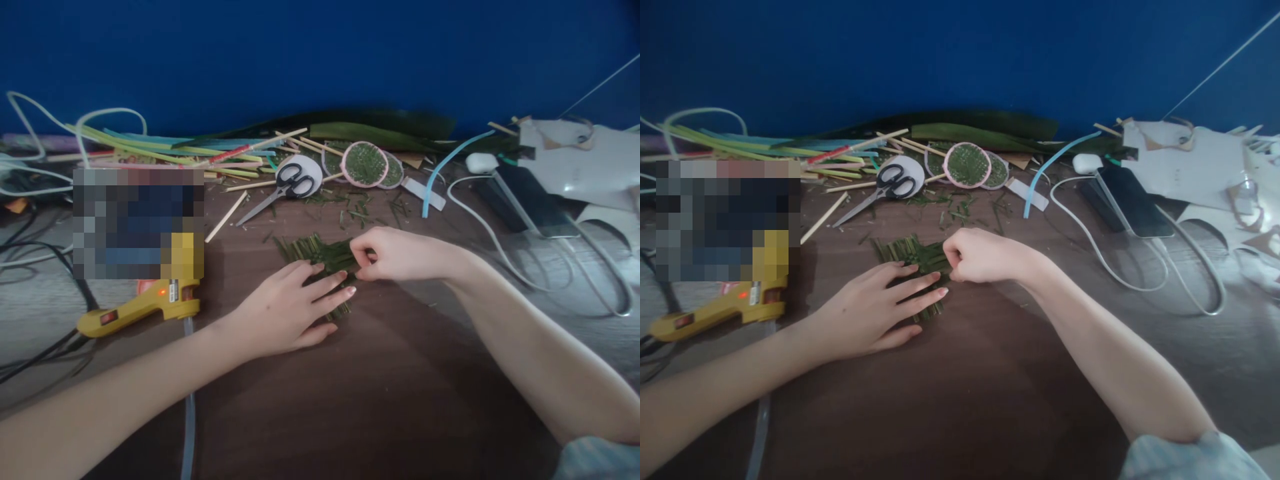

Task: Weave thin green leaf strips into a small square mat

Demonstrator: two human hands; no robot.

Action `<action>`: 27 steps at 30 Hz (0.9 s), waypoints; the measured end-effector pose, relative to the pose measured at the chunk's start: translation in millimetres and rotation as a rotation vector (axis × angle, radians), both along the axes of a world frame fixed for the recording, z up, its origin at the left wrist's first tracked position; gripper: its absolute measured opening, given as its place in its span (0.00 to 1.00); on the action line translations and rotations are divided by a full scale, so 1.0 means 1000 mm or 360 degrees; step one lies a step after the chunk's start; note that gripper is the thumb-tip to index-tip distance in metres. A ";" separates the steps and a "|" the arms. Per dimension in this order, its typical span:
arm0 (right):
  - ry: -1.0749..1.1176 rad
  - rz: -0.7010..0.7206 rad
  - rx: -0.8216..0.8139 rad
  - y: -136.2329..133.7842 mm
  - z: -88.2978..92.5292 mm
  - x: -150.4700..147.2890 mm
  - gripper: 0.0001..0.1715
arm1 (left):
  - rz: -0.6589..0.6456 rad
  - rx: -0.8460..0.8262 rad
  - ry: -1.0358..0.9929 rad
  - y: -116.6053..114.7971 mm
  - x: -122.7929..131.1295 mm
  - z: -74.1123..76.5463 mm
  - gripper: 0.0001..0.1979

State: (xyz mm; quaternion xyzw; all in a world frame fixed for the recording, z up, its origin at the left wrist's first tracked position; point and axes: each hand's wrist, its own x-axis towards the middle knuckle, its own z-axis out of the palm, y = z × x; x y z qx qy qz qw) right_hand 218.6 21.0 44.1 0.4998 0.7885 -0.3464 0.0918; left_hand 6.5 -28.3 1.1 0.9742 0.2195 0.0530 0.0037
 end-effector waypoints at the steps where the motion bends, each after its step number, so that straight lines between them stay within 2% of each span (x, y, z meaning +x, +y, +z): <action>1: 0.0005 0.0002 0.0003 0.000 0.000 0.001 0.06 | -0.0002 -0.0005 -0.0003 0.000 0.000 0.000 0.25; 6: 0.0011 0.0013 0.0001 0.001 -0.001 0.002 0.06 | 0.0008 -0.0073 0.0008 0.001 0.000 0.001 0.24; 10: 0.0006 0.0041 -0.0016 0.002 0.001 0.004 0.06 | 0.0022 -0.0247 -0.0098 0.006 -0.002 0.006 0.24; 15: 0.0071 0.0003 -0.0014 0.002 0.010 0.007 0.10 | 0.0281 -0.0652 -0.0278 0.012 -0.006 0.015 0.25; 17: 0.0170 -0.0037 0.0057 0.001 0.014 0.006 0.11 | 0.0371 -0.0747 -0.0369 0.013 -0.007 0.017 0.22; 20: 0.0336 -0.0035 0.0186 -0.003 0.015 0.001 0.08 | 0.0397 -0.0750 -0.0467 0.016 -0.008 0.019 0.14; 23: 0.0469 0.0086 0.0254 -0.009 0.011 -0.005 0.04 | 0.0379 -0.0718 -0.0419 0.019 -0.011 0.021 0.08; 27: 0.0613 0.0319 0.0366 -0.017 -0.002 -0.009 0.05 | 0.0344 -0.0803 -0.0306 0.023 -0.015 0.026 0.03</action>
